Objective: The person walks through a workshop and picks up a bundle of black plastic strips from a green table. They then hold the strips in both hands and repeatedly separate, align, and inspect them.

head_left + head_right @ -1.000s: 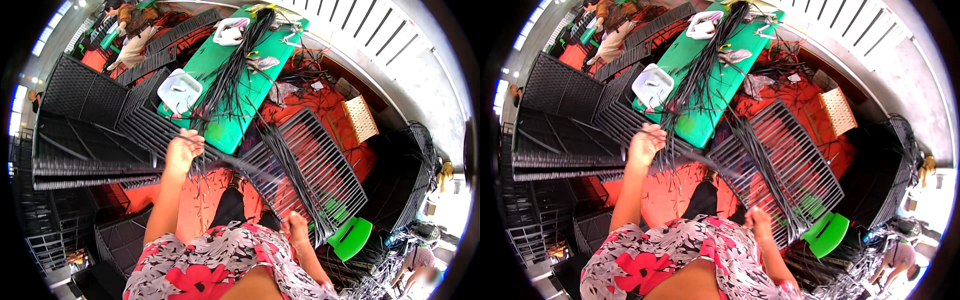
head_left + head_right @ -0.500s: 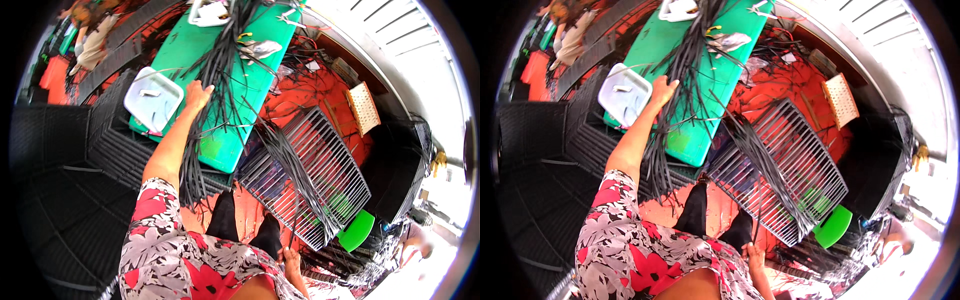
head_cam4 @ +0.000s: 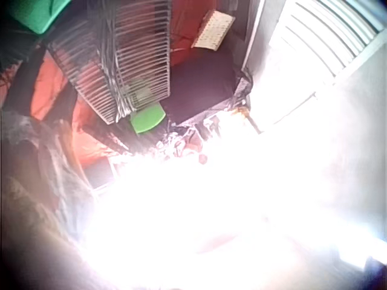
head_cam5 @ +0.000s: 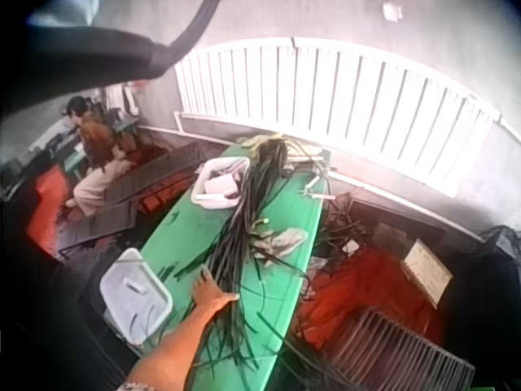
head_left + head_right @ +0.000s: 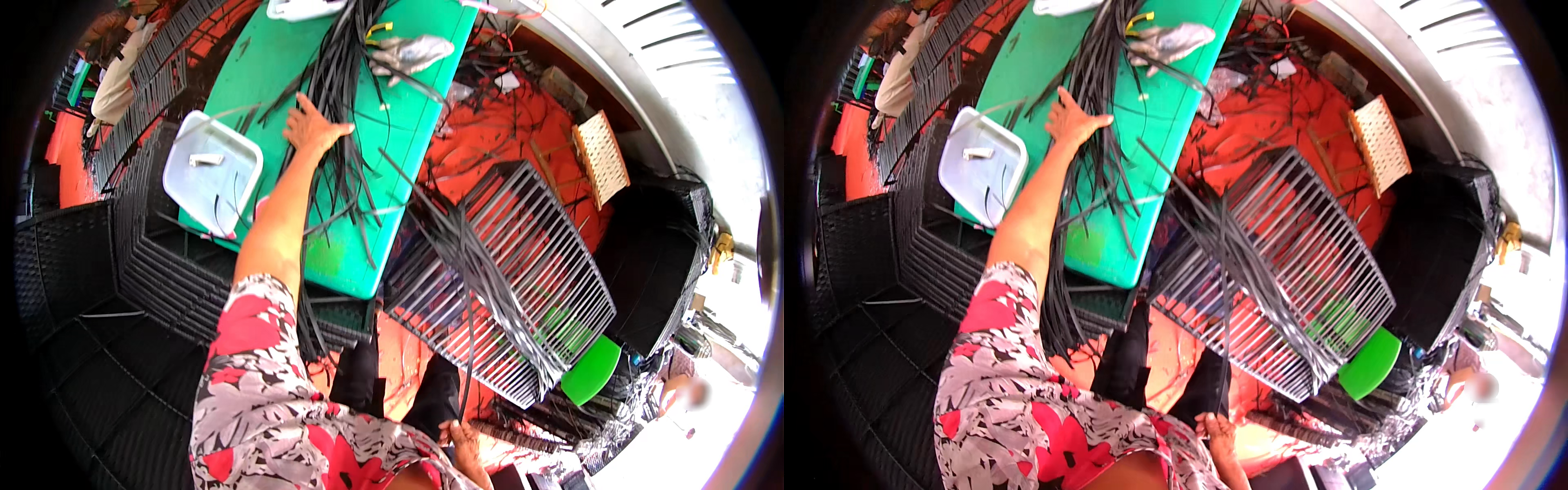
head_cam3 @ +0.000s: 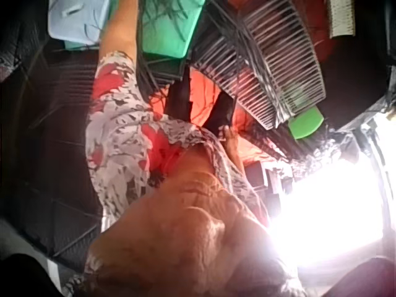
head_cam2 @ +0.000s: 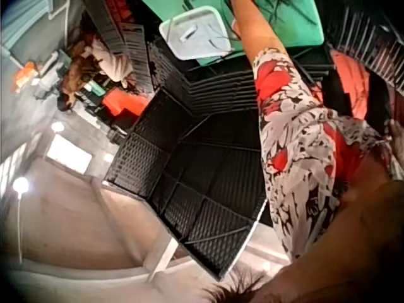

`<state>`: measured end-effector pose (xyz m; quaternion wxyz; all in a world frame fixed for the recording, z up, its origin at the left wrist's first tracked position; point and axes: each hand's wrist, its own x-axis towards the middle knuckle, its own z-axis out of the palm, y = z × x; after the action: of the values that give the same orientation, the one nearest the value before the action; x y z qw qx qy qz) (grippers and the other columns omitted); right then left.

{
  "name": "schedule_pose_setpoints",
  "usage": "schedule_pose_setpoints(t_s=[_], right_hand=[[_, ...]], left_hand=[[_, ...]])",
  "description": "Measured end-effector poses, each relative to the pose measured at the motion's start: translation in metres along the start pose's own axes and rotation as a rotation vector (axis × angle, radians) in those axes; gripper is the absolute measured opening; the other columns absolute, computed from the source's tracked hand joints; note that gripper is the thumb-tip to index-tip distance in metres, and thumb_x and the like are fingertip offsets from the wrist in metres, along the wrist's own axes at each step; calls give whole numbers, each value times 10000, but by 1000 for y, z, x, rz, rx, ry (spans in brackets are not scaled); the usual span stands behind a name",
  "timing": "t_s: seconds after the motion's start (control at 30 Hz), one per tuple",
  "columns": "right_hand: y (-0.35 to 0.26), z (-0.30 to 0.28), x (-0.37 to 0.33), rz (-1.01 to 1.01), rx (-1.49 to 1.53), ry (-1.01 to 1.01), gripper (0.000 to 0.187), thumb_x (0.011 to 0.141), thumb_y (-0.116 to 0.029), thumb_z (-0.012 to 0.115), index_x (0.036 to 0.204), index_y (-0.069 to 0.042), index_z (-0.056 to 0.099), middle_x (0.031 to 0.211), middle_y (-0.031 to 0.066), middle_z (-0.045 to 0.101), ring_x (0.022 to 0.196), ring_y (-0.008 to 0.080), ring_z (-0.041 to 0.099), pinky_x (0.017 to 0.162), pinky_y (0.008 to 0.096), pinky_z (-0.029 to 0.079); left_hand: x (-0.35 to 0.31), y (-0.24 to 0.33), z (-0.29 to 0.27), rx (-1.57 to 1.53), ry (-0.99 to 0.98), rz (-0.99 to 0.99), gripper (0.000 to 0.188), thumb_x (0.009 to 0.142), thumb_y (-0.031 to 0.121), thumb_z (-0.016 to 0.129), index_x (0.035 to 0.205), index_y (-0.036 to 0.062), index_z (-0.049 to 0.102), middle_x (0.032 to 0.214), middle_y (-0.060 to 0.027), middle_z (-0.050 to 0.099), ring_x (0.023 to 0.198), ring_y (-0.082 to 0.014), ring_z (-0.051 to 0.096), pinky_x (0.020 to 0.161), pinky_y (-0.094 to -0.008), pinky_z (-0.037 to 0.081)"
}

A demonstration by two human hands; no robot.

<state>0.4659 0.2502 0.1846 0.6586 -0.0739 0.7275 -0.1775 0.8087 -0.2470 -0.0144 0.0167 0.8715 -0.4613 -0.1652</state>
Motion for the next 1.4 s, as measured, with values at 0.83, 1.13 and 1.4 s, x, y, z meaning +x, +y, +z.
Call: schedule_pose_setpoints(t_s=[0.83,1.13,1.4], right_hand=[[-346,266,204,-280,343,-472,447,727,-496,659,881,-86,571,735,37,575,611,145,543,523,292,457],[-282,180,158,-247,198,-358,435,678,-24,642,1085,-4,488,882,115,599,714,240,602,663,368,517],[-206,144,83,-124,204,-416,518,641,-4,695,1115,4,486,909,91,602,770,189,605,699,335,522]], left_hand=[[-248,-27,-130,-318,-74,357,239,660,104,610,809,13,447,655,-216,562,646,-413,570,602,-513,425],[-191,-39,-181,-761,-307,515,273,699,188,712,875,15,597,736,-11,566,674,-71,509,624,-216,438],[32,-4,-42,-1000,-339,33,678,678,663,576,911,27,557,771,-68,574,623,-194,512,578,-358,434]])
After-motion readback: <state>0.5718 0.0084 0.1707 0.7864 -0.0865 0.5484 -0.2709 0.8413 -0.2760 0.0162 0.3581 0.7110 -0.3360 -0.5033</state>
